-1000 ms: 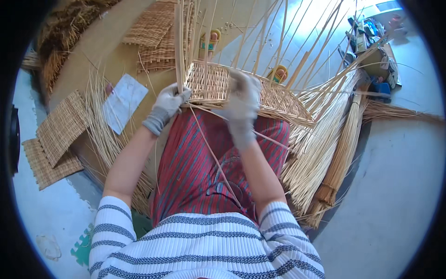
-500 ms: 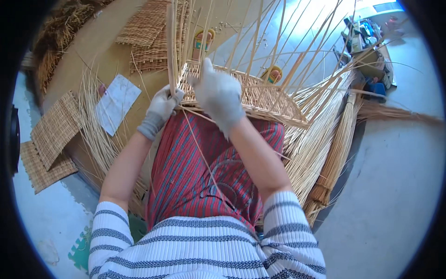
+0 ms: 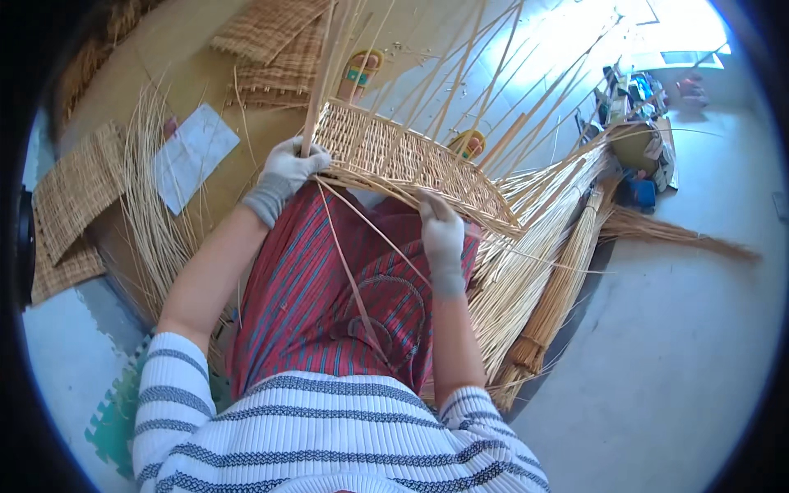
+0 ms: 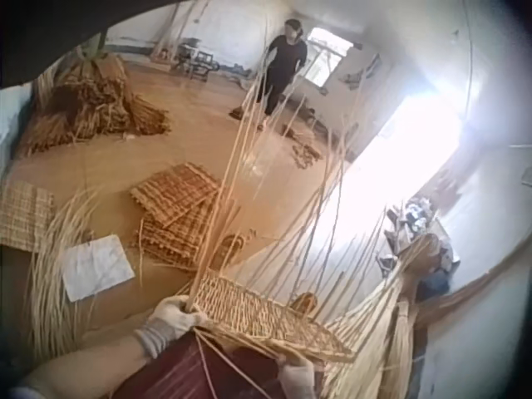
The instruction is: Weaving a wicker basket using dried plant stalks.
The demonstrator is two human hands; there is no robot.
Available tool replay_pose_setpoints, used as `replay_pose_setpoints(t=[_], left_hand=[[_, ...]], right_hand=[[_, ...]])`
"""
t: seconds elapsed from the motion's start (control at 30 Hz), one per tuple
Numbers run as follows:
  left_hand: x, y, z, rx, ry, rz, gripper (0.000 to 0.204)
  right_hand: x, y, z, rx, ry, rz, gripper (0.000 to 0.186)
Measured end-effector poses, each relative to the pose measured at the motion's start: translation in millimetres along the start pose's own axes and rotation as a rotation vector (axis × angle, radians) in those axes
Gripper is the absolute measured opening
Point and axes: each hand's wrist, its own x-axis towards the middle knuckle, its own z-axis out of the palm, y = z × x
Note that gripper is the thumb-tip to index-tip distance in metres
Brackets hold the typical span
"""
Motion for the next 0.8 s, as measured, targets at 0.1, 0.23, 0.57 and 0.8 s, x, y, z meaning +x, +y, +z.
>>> replay_pose_setpoints(t=[0.1, 0.23, 0.57, 0.8], left_hand=[[-1.4, 3.2, -7.2, -0.012, -0.017, -0.018, 0.01], [4.0, 5.1, -17.3, 0.02, -0.058, -0.109, 0.013], [6.1, 8.2, -28.8, 0.114, -0.217, -0.05, 0.023], [4.9, 4.7, -27.5, 0.043, -0.174, -0.077, 0.02]], right_hand=[[-17.3, -73.0, -9.4, 0.232, -0.004, 0.501, 0.036], [-45.2, -134.1, 20.7, -0.406, -0.175, -0.443, 0.054], [67.5, -86.6, 11.9, -0.715, 0.371, -0.457, 0.037], [67.2, -82.1, 27.2, 0.356, 0.311, -0.034, 0.042]])
